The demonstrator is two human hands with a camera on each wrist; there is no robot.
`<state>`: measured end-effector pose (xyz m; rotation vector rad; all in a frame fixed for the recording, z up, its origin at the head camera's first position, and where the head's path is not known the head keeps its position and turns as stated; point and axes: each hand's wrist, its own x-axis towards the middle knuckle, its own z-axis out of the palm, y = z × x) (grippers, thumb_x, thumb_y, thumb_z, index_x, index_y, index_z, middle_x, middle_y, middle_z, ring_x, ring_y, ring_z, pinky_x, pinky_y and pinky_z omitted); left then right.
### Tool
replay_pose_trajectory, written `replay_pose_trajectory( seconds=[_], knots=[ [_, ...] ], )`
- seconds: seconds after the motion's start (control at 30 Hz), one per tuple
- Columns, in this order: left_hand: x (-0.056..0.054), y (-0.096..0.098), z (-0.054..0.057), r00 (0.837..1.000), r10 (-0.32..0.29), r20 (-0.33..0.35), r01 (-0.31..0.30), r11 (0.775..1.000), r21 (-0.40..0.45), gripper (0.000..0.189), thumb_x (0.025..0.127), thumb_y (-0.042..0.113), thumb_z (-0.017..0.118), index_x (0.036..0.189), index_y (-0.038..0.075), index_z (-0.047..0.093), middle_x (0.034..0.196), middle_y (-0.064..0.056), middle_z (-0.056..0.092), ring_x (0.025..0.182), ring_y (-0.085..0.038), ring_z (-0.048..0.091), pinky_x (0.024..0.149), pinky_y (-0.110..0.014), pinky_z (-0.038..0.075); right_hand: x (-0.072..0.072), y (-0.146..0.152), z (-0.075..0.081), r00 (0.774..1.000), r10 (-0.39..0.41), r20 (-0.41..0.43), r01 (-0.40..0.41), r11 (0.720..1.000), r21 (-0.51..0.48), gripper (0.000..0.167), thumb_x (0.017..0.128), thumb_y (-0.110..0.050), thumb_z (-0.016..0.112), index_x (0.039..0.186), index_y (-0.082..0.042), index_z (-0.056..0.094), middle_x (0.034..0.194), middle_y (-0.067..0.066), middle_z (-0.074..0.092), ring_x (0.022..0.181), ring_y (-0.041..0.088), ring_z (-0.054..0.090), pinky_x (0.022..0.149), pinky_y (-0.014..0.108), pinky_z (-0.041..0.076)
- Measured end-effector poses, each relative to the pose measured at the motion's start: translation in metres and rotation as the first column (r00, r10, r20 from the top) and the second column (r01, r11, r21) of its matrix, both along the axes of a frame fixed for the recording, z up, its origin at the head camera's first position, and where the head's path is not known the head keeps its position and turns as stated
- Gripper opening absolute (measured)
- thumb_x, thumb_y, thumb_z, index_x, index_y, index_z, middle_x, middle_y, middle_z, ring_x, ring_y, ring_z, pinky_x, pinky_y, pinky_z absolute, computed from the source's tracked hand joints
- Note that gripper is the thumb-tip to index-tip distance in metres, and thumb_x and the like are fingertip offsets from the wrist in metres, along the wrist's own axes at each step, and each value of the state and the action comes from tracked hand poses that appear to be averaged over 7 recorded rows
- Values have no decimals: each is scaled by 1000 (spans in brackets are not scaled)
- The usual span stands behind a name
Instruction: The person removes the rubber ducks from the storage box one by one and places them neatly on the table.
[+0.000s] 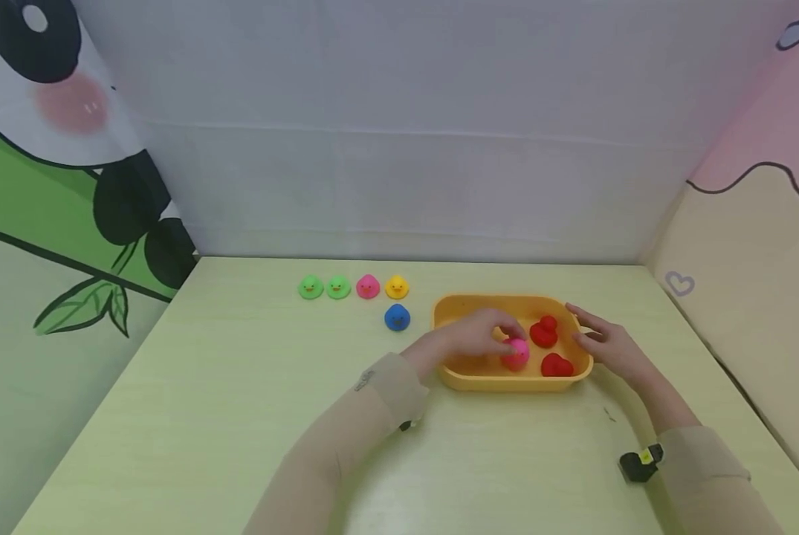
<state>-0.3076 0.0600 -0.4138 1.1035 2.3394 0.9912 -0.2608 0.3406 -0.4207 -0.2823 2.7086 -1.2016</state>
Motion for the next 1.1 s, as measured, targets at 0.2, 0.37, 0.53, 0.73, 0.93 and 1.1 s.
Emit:
replay_pose_trajectory(
  seconds=[0.2, 0.37, 0.53, 0.73, 0.93, 1.1],
  knots=[
    [7, -9, 5, 999, 38, -23, -37, 999, 18, 27, 86, 29, 69, 112, 24, 65, 106, 17, 61, 103, -3, 52, 92, -23, 46, 1, -2, 0, 1000, 5, 6, -5, 1000, -15, 62, 98, -35, 49, 151, -19, 22, 150, 28, 22, 125, 52, 40, 84, 44, 53],
    [13, -17, 10, 996, 77, -35, -74, 994, 80, 23, 87, 28, 68, 109, 22, 66, 105, 14, 62, 101, -5, 53, 95, -30, 47, 2, -1, 0, 1000, 2, 6, -2, 1000, -12, 61, 98, -35, 49, 151, -19, 22, 150, 29, 22, 125, 53, 39, 84, 47, 53],
    [18, -28, 20, 990, 137, -19, -134, 985, 107, 25, 87, 28, 68, 110, 21, 66, 106, 13, 63, 101, -6, 54, 96, -34, 47, -1, 0, 0, 1000, 9, 3, -9, 1000, 2, 62, 98, -34, 48, 151, -19, 21, 149, 31, 22, 124, 54, 39, 84, 49, 52],
    [23, -44, 35, 980, 198, -33, -193, 973, 124, 27, 86, 28, 69, 113, 22, 64, 108, 11, 62, 108, -16, 56, 93, -32, 48, -5, 0, 0, 1000, 19, 7, -19, 1000, 6, 62, 98, -33, 48, 151, -20, 19, 149, 32, 22, 124, 54, 39, 85, 48, 52],
    [27, -61, 45, 974, 221, -39, -210, 960, 183, 30, 86, 30, 69, 114, 21, 65, 110, 9, 64, 109, -16, 56, 97, -36, 45, -7, 2, 1, 1000, 16, 4, -16, 1000, -5, 61, 98, -34, 49, 151, -20, 21, 151, 29, 21, 125, 53, 39, 84, 48, 52],
    [30, -80, 54, 969, 245, -37, -233, 951, 202, 30, 85, 30, 70, 114, 22, 65, 109, 10, 64, 107, -12, 56, 98, -36, 44, -7, 4, 2, 1000, 13, 10, -13, 1000, -11, 61, 99, -34, 48, 151, -20, 21, 150, 29, 21, 126, 53, 38, 84, 46, 53]
  ],
)
